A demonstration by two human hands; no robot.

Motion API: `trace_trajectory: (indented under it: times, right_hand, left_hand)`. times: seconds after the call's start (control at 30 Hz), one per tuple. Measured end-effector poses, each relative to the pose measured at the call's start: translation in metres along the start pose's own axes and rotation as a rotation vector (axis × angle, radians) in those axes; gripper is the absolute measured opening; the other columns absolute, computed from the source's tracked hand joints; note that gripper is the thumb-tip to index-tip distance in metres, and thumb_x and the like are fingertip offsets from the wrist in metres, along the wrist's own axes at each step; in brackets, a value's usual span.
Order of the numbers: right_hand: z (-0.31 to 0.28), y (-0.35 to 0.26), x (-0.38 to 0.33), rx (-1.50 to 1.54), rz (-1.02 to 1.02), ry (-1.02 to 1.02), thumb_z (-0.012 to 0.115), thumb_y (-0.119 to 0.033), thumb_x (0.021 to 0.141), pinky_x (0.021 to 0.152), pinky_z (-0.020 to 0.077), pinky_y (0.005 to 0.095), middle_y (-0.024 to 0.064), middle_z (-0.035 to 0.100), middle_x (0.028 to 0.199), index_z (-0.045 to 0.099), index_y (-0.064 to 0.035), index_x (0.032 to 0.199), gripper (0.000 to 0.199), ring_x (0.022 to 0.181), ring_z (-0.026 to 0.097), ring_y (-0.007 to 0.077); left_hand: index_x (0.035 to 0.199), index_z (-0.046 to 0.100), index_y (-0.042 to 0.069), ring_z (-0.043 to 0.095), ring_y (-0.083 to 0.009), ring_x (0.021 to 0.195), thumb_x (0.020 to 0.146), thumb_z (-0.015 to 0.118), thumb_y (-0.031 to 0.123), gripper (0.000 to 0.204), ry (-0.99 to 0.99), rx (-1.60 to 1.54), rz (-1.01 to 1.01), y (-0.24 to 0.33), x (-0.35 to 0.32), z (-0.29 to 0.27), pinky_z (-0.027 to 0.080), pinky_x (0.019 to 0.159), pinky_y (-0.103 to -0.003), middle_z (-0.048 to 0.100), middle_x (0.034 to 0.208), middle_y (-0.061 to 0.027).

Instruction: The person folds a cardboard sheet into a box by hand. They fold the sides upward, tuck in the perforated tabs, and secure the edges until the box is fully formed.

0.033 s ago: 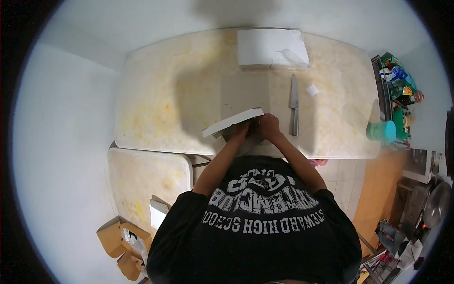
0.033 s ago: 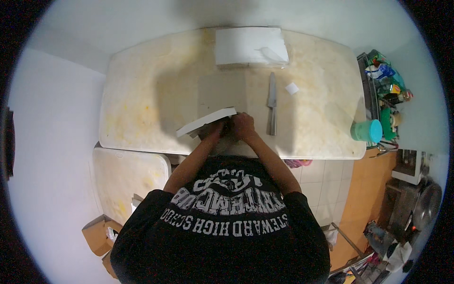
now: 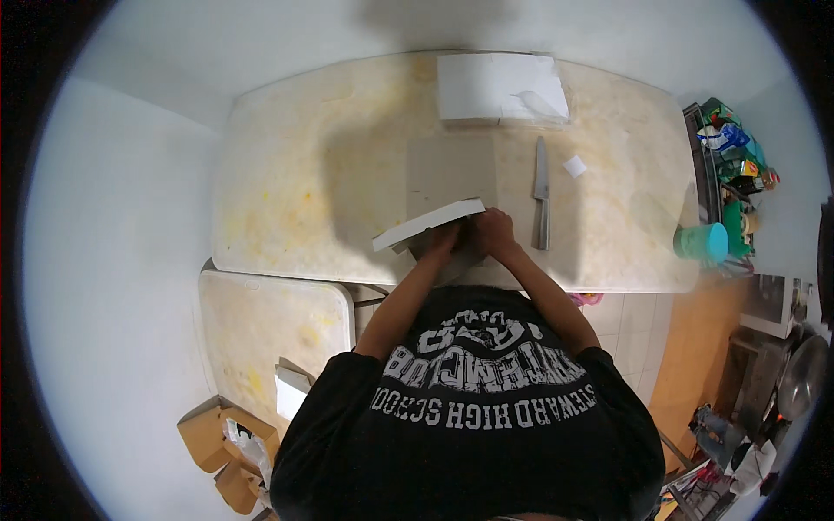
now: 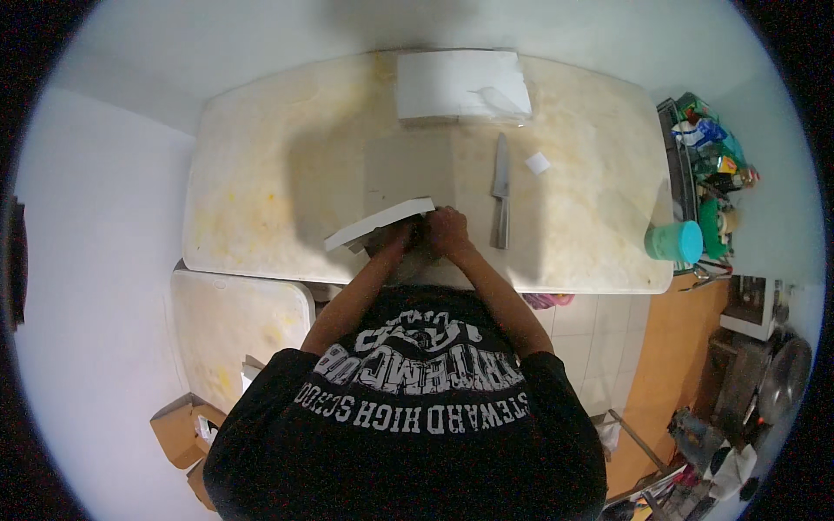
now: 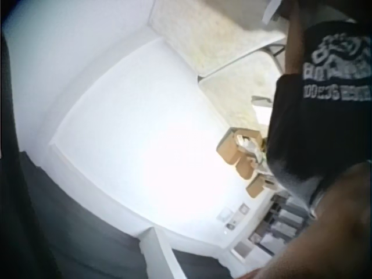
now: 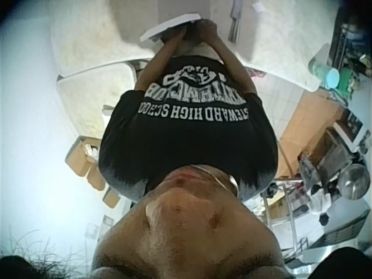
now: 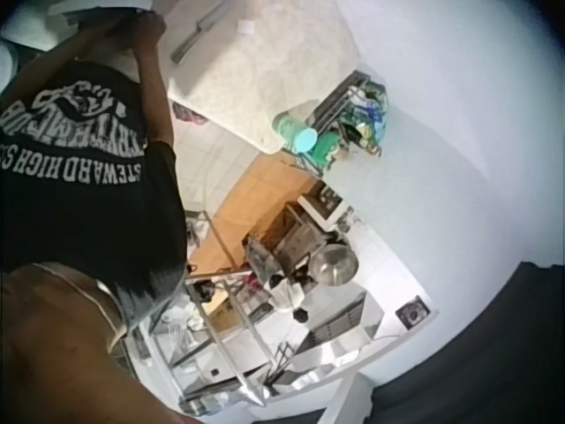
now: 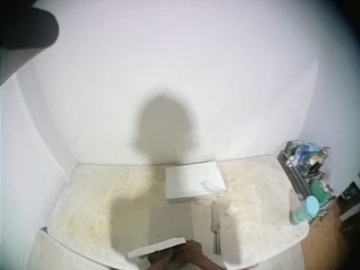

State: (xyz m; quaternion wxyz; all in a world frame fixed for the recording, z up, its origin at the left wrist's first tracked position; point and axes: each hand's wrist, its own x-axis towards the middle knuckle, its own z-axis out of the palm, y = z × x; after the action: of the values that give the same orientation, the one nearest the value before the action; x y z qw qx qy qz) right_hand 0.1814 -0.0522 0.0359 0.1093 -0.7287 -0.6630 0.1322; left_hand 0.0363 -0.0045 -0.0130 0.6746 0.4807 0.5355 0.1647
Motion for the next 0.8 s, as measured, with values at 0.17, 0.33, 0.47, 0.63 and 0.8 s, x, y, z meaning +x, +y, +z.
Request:
trace_trajectory:
  times: [0.17,0.33,0.47,0.63,0.8]
  right_hand:
    - [-0.006,-0.021,0.003,0.102,0.022,0.012,0.062,-0.023,0.077,0.065,0.0538,0.0451,0.0173,0.067,0.077,0.066,-0.0055,0.079,0.018,0.073,0.067,0.0356]
    - [0.006,-0.01,0.0,0.269,0.22,0.075,0.063,-0.028,0.079,0.064,0.0538,0.0463,0.0169,0.067,0.073,0.068,-0.0081,0.084,0.021,0.07,0.067,0.0373]
    - [0.009,-0.006,0.005,0.346,0.217,0.057,0.067,-0.033,0.079,0.067,0.0536,0.0477,0.0176,0.068,0.077,0.067,-0.0044,0.086,0.029,0.074,0.067,0.0364]
    - [0.026,-0.001,0.01,0.184,0.149,0.035,0.068,-0.033,0.078,0.068,0.0542,0.0473,0.0177,0.068,0.077,0.07,-0.0061,0.088,0.029,0.076,0.067,0.0363]
    - [0.02,-0.007,0.011,0.227,0.116,0.008,0.062,-0.026,0.076,0.067,0.0532,0.0496,0.0174,0.067,0.075,0.07,-0.0091,0.08,0.019,0.072,0.066,0.0391]
  left_hand:
    - [0.147,0.029,0.006,0.027,-0.0307,0.14,0.094,0.049,0.032,0.062,0.008,0.223,0.305,-0.064,0.04,-0.014,0.026,0.115,-0.04,0.031,0.15,-0.0149]
    - [0.146,0.03,0.006,0.03,-0.0306,0.138,0.091,0.051,0.027,0.062,0.105,0.312,0.101,-0.037,0.009,-0.002,0.027,0.114,-0.041,0.034,0.148,-0.0156]
    - [0.144,0.033,0.006,0.032,-0.0309,0.137,0.091,0.051,0.027,0.06,0.136,0.213,0.061,-0.034,-0.001,0.0,0.029,0.112,-0.043,0.036,0.147,-0.0154]
    - [0.14,0.042,0.005,0.044,-0.03,0.127,0.091,0.053,0.028,0.055,0.173,0.139,0.073,-0.032,-0.002,0.003,0.037,0.105,-0.041,0.045,0.14,-0.0153]
    - [0.135,0.047,0.004,0.05,-0.0271,0.12,0.09,0.055,0.024,0.051,0.171,0.035,0.019,-0.033,0.001,-0.006,0.041,0.099,-0.039,0.053,0.132,-0.0143]
